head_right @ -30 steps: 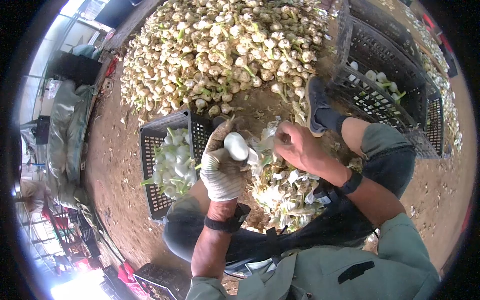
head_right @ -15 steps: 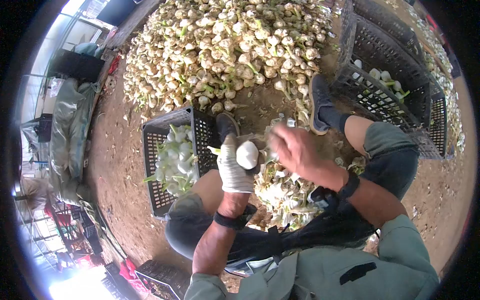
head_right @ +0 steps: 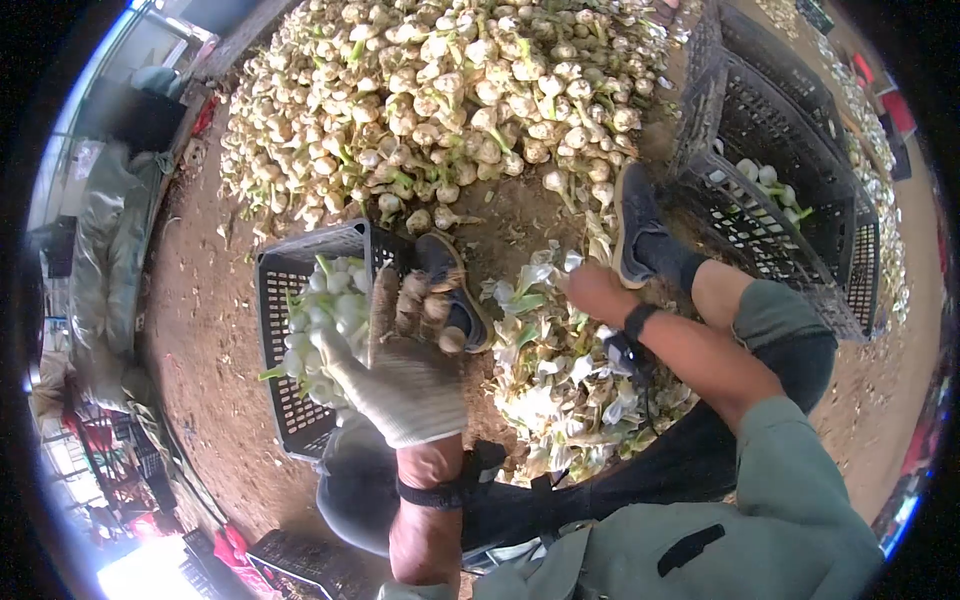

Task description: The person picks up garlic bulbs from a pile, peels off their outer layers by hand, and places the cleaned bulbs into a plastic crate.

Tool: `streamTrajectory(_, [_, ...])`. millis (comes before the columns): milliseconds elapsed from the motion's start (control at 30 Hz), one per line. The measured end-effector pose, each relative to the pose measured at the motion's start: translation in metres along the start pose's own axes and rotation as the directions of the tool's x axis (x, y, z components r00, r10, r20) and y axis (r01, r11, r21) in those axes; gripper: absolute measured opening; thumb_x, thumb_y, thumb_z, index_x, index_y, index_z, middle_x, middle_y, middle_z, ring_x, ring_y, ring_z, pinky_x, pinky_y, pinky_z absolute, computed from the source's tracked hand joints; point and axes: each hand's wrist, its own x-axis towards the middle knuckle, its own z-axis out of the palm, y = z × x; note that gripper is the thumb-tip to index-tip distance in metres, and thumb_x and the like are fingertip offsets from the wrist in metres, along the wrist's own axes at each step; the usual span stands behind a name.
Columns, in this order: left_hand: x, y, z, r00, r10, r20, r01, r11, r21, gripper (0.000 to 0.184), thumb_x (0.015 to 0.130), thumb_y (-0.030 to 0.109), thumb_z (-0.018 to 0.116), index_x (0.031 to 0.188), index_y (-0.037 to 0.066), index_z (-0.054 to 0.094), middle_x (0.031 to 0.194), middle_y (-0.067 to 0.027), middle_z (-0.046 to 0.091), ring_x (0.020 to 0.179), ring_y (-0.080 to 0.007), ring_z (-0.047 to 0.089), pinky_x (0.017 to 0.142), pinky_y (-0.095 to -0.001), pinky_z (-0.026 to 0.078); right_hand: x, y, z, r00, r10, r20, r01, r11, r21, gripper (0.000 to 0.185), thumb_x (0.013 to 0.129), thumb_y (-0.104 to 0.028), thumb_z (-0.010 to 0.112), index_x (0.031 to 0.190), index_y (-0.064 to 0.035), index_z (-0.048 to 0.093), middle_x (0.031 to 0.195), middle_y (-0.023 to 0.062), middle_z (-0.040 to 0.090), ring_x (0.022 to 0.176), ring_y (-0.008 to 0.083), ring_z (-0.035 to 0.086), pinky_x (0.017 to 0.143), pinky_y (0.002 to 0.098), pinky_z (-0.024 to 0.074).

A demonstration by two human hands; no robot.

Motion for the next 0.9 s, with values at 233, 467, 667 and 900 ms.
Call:
streamTrajectory(233, [0.003,-0.007,-0.011,0.999,-0.039,-0.008,0.040,0.995,0.089,0.079,0.092,0.069,0.035,0.133,0.004,0.051,0.099,-0.0156,0.064,0.081,-0.0275,0.065,0.062,-0.0339,0.054,0.142,0.044,-0.014,0.898,0.325,-0.296,-0.330,0.943,0.037,0.034,0.087,-0.034,0.063,0.085,0.0006,0.065,0.078,0.0208,0.066,0.073,0.0373,0.067,0.064,0.0466,0.0530])
streamTrajectory(467, [0.003,-0.016,-0.016,0.997,-0.071,-0.012,0.072,0.973,0.217,0.073,0.094,0.063,0.038,0.134,0.002,0.047,0.106,-0.0165,0.064,0.084,-0.0300,0.065,0.066,-0.0355,0.053,0.131,0.040,0.016,0.937,0.307,-0.164,-0.288,0.949,0.129,0.025,0.082,-0.024,0.067,0.082,0.0016,0.068,0.082,0.0223,0.068,0.080,0.0399,0.067,0.069,0.0476,0.0539])
streamTrajectory(667, [0.007,-0.029,-0.027,1.000,0.014,0.007,-0.015,0.893,0.450,0.047,0.098,0.040,0.050,0.125,0.001,0.053,0.100,-0.0140,0.067,0.081,-0.0207,0.066,0.063,-0.0293,0.052,0.026,0.022,0.023,0.970,0.172,-0.172,-0.118,0.951,0.285,0.032,0.078,-0.026,0.063,0.087,0.0038,0.064,0.082,0.0241,0.066,0.077,0.0401,0.065,0.068,0.0479,0.0501])
streamTrajectory(900, [0.039,-0.068,-0.080,0.988,0.044,0.149,-0.145,0.610,0.779,0.039,0.093,0.019,0.064,0.125,-0.002,0.055,0.113,-0.0106,0.064,0.092,-0.0152,0.062,0.081,-0.0249,0.049,-0.056,-0.025,-0.095,0.956,-0.173,-0.239,0.271,0.835,0.479,0.029,0.079,-0.017,0.066,0.097,0.0050,0.059,0.074,0.0205,0.060,0.068,0.0280,0.064,0.061,0.0411,0.0481])
